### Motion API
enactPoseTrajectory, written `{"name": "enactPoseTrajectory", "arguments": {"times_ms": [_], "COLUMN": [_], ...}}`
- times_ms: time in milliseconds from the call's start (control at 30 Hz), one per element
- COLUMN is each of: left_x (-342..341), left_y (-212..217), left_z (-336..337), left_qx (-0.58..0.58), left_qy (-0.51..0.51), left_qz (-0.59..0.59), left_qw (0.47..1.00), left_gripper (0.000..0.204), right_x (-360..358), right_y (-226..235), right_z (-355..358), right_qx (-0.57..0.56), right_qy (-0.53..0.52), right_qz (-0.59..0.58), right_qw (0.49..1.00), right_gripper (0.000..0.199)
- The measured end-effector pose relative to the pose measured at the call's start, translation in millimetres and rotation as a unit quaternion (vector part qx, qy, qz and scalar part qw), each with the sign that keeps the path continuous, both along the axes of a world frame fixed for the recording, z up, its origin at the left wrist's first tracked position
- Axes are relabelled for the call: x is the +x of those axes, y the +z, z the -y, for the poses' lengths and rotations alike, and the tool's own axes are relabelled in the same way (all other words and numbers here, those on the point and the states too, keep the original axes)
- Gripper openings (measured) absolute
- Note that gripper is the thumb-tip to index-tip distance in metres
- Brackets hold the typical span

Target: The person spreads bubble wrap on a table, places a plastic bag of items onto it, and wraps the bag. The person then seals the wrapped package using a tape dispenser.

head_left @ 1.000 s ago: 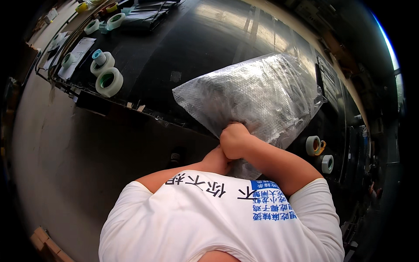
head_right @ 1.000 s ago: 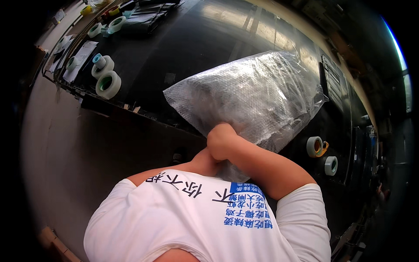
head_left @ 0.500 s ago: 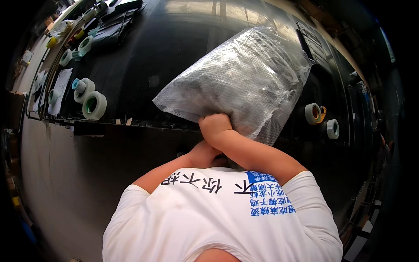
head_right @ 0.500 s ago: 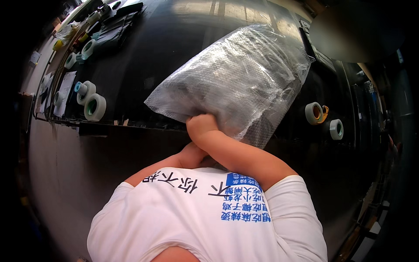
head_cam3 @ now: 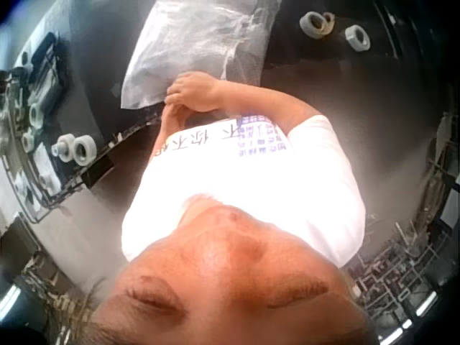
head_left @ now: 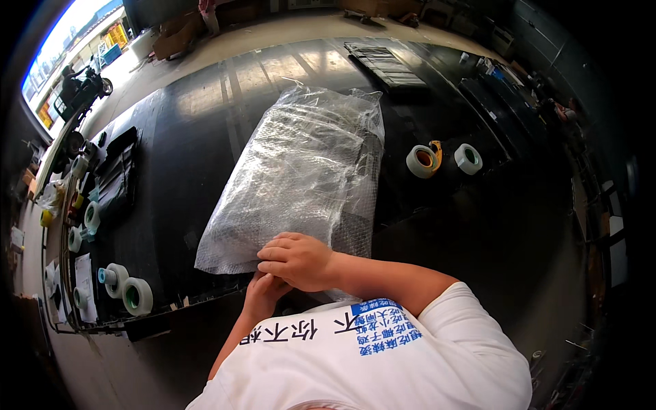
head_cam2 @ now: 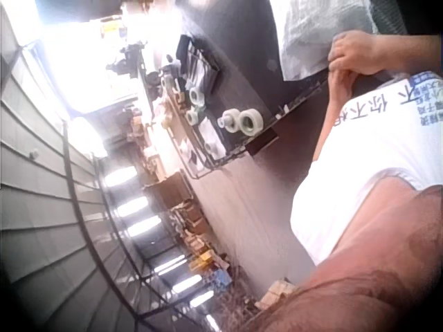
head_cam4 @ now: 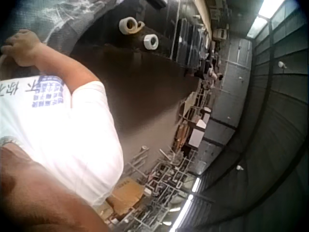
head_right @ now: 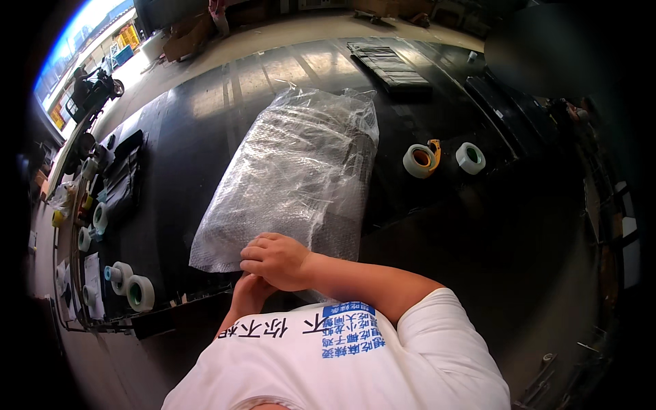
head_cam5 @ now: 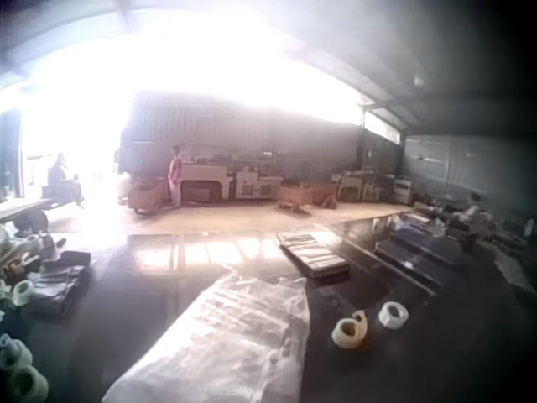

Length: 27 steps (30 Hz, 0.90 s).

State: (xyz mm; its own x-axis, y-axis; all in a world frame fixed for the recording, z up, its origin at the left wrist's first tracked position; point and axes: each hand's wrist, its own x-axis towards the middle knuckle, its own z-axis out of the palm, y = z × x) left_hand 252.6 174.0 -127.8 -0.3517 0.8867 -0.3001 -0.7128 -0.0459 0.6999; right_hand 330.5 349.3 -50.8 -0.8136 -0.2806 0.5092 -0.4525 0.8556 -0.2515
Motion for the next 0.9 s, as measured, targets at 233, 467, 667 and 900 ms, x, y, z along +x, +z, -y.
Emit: {"name": "enactPoseTrajectory", "arguments": {"times_ms": [233, 467, 667, 900], "left_x": [1.7, 1.2, 11.7, 32.0], "left_y": [10.8, -11.5, 19.0, 96.8], "left_z": [-37.8, -40.9, -33.3, -106.4], "left_qx": [-0.163, -0.258, -0.365, -0.228], "left_qy": [0.029, 0.144, 0.317, 0.134], "left_qz": [-0.054, -0.051, -0.349, -0.850], "left_qw": [0.985, 0.954, 0.803, 0.456], "left_gripper": [0.054, 0.054, 0.066, 0.079], "right_x": [67.5, 81.1, 100.5, 93.8], "right_y": [-8.9, -46.0, -78.4, -65.1], "right_z": [-98.4, -109.8, -156.9, -247.5], "right_qx": [-0.022, -0.146, -0.270, -0.553], "right_qy": [-0.387, -0.348, -0.343, -0.464], "right_qz": [0.026, 0.089, -0.039, 0.077], "right_qw": [0.921, 0.922, 0.899, 0.687], "right_gripper": [0.050, 0.061, 0.064, 0.081]}}
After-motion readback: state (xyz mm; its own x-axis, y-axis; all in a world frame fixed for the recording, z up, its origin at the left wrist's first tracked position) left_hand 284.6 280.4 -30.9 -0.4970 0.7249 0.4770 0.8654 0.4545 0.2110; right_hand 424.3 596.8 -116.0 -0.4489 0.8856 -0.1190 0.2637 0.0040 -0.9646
